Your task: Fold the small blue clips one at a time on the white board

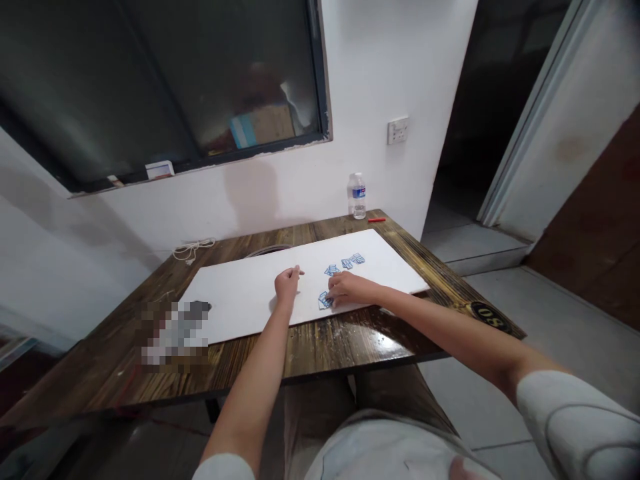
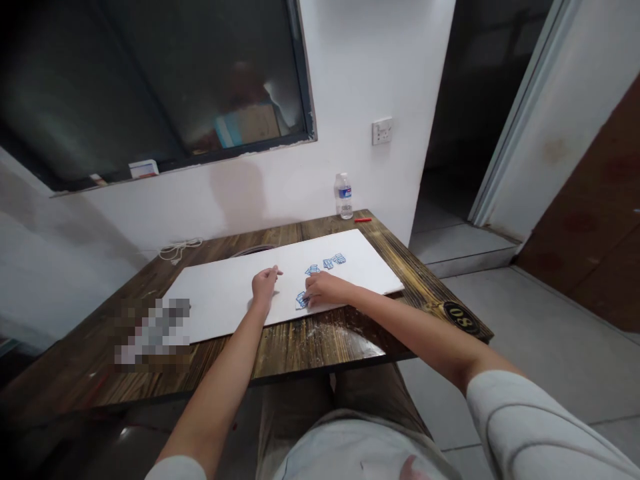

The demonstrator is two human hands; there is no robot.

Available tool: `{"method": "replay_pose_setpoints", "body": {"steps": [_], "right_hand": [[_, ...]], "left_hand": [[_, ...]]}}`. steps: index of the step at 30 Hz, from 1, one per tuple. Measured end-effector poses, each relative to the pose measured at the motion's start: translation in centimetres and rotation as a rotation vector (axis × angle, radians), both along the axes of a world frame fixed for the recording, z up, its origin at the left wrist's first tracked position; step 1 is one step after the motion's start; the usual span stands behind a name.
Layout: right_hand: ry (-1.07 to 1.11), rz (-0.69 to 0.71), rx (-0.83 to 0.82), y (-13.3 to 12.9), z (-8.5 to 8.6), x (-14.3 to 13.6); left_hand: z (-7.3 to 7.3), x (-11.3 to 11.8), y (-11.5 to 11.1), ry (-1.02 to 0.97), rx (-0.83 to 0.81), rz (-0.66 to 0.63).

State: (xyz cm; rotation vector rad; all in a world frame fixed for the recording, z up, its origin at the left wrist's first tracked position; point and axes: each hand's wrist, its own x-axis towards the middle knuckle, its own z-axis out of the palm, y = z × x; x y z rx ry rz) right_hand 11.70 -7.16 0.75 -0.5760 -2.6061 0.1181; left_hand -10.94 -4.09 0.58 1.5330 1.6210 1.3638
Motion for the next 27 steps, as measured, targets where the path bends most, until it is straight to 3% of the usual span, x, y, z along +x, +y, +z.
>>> {"method": "replay_pose_setpoints", "body": {"steps": [2, 7, 12, 16, 22, 27], "right_hand": [[0.03, -0.069, -0.014, 0.5, 0.3, 0.6], [-0.023, -0.418, 0.027, 3.1, 0.4, 1.2], [-0.305, -0.434, 0.025, 4.6, 0.4, 0.4], [-0.375, -0.417, 0.091, 4.8, 0.2, -0.2], [-0.281, -0.43, 0.116, 4.9, -0.4, -0.5], [-0.074, -0.546, -0.023, 5.0, -0.9, 0.2]], "left_hand": [[0.1, 0.1, -0.1, -0.006, 0.0, -0.005], [0.2, 0.5, -0.2, 0.012, 0.009, -0.039], [0.6, 0.7, -0.5, 0.026, 0.014, -0.051], [0.9, 0.8, -0.7, 0.023, -0.007, -0.044], [0.4, 0.7, -0.4, 0.023, -0.015, -0.087], [0.0, 0.6, -0.1, 0.023, -0.016, -0.1]]}}
